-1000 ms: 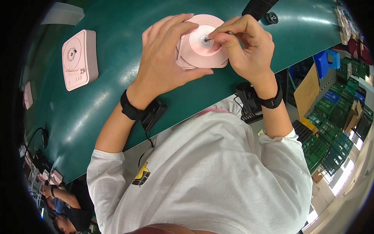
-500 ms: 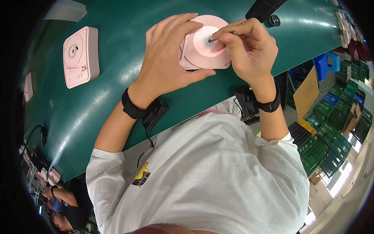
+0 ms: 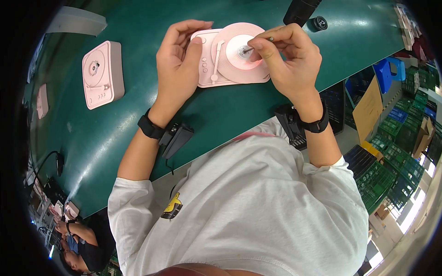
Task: The person assembles pink record player toys by placing a white disc onto each base, inserting a small metal pin, and driving a screw with a power screwdriver. They also refill a screw feeder from a plastic bag and set the completed toys aside.
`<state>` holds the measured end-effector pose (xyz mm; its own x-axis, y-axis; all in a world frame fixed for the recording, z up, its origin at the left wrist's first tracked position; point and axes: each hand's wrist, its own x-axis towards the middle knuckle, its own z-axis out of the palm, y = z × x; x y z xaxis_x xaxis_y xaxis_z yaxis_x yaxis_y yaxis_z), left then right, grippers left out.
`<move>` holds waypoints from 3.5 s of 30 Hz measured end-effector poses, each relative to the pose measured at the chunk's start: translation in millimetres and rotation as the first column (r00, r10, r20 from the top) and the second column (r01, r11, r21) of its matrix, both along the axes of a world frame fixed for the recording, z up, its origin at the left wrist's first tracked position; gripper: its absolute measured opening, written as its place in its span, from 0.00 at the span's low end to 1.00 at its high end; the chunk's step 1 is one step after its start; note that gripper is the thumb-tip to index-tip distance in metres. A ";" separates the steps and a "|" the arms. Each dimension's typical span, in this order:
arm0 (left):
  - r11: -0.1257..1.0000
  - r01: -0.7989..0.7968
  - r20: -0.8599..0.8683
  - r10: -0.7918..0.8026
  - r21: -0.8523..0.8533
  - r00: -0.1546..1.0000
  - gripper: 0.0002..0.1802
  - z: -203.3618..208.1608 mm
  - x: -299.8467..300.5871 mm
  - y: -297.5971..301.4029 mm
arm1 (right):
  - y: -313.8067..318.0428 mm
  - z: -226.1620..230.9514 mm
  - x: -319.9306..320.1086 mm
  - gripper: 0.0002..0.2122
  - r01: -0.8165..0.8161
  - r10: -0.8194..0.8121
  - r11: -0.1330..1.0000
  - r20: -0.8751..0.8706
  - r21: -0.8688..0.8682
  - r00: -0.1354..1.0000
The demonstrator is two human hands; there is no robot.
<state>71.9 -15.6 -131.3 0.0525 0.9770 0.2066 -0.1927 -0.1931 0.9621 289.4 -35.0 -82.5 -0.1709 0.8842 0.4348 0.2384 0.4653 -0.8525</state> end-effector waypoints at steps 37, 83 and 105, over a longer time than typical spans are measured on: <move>0.925 0.292 -0.597 -0.093 0.245 0.797 0.47 49.7 -6.0 -10.2 | -3.3 37.5 18.2 0.06 0.057 -0.043 0.993 -0.132 0.107 0.990; 0.668 -0.720 -0.971 0.238 0.190 -0.036 0.47 181.1 -47.1 -67.0 | 206.0 95.9 306.6 0.47 0.622 -0.305 0.783 0.867 -0.007 0.393; 0.972 0.234 -0.998 -0.032 -0.018 0.054 0.45 183.4 49.7 312.1 | 186.2 43.4 350.4 0.26 0.547 -0.499 0.826 0.275 -0.137 0.822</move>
<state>121.6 296.6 52.1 0.4320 0.9000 -0.0579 0.8784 -0.4053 0.2531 639.8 151.2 -39.1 0.2738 0.9298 0.2461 0.5858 0.0417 -0.8094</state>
